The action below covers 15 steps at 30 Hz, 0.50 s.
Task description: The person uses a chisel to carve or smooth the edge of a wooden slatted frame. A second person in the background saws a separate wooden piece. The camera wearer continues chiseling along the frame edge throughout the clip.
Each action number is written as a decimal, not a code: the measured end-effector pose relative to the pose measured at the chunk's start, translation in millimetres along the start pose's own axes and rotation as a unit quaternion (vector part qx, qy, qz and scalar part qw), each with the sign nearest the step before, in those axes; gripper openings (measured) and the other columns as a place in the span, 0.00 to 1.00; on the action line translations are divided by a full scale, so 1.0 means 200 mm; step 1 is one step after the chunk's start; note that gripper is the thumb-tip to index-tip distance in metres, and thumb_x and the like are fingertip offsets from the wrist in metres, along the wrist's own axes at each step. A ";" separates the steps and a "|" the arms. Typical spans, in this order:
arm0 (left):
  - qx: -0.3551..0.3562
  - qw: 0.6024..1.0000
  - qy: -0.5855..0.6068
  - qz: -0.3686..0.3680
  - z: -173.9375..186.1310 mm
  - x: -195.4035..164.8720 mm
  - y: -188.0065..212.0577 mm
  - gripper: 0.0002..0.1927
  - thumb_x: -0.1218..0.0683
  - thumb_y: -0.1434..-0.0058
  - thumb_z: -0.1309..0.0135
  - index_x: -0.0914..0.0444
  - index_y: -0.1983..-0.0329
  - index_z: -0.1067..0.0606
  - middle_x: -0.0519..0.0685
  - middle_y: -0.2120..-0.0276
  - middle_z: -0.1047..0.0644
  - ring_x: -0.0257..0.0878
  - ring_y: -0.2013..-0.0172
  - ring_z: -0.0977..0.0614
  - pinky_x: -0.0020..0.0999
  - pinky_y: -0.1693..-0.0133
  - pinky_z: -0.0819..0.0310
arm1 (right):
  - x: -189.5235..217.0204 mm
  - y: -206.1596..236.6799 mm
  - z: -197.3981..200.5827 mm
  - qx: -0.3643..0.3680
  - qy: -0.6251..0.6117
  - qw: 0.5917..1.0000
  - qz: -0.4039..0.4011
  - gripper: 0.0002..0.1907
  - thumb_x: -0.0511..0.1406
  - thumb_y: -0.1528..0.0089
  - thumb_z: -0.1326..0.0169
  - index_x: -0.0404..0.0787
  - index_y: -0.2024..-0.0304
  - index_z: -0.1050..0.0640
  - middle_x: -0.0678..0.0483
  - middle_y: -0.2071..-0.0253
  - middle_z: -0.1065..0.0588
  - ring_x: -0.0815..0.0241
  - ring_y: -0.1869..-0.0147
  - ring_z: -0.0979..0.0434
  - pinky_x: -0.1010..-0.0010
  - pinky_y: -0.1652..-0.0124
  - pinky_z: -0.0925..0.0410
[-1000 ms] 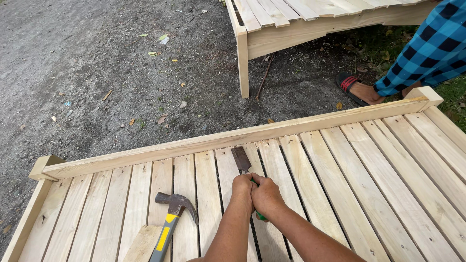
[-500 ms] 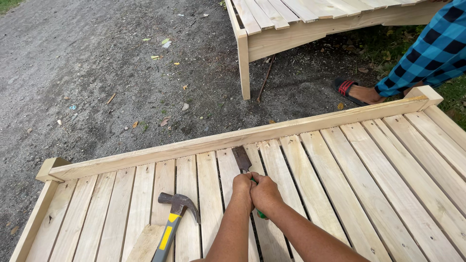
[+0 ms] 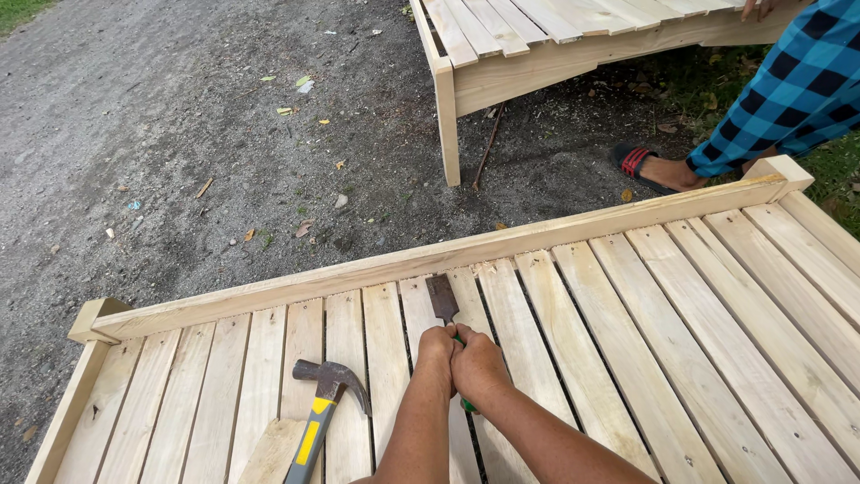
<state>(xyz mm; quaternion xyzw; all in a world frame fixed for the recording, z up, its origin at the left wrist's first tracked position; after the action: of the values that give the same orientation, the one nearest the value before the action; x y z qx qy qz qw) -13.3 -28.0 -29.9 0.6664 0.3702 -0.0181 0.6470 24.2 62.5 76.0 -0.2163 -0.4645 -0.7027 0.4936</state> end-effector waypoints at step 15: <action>0.039 0.998 -0.046 -0.012 0.10 -0.04 -0.02 0.21 0.49 0.28 0.59 0.64 0.49 0.18 0.48 0.71 0.19 0.39 0.68 0.23 0.34 0.59 0.29 | -0.03 -0.02 -0.18 0.029 0.029 0.998 -0.047 0.24 0.41 0.30 0.61 0.46 0.34 0.29 0.44 0.46 0.22 0.48 0.45 0.18 0.58 0.46 0.25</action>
<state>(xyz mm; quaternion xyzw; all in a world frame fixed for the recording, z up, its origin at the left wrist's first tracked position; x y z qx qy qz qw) -11.1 -49.7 -32.6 0.6848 0.3468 -0.0712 0.6370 28.0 34.2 51.5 -0.1593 -0.4798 -0.7173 0.4795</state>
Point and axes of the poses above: each hand's wrist, its own y-axis away from the middle knuckle, its own z-axis out of the back of the hand, x = y × z, the point moved 4 cm from there along -y, towards the middle knuckle
